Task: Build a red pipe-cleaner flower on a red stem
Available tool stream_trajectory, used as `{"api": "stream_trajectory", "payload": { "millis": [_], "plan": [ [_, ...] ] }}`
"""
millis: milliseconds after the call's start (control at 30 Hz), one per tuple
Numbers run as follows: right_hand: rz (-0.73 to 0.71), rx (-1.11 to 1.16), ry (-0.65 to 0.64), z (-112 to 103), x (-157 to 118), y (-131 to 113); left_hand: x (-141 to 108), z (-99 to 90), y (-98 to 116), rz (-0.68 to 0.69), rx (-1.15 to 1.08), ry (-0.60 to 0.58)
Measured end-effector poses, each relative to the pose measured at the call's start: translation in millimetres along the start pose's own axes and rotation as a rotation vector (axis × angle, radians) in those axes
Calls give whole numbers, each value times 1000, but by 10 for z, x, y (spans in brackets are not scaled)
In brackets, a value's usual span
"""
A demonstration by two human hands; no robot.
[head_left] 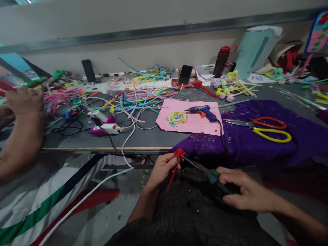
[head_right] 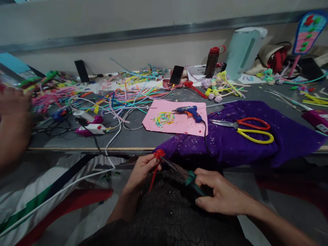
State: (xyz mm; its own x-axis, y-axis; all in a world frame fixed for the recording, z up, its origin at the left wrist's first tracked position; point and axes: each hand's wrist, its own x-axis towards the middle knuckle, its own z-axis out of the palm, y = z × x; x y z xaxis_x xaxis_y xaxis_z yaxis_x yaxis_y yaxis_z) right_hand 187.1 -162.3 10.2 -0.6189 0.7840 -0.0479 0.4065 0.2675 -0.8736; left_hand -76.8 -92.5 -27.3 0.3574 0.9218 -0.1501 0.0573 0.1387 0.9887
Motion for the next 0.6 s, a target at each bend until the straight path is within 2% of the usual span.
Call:
{"api": "stream_trajectory", "payload": {
  "millis": [300,600],
  "plan": [
    [72,321,-65,-37,-1,103,-13,2,-18,22,43,23],
    [144,553,-117,-102,16,91,-5,19,7,20,24,34]
  ]
}}
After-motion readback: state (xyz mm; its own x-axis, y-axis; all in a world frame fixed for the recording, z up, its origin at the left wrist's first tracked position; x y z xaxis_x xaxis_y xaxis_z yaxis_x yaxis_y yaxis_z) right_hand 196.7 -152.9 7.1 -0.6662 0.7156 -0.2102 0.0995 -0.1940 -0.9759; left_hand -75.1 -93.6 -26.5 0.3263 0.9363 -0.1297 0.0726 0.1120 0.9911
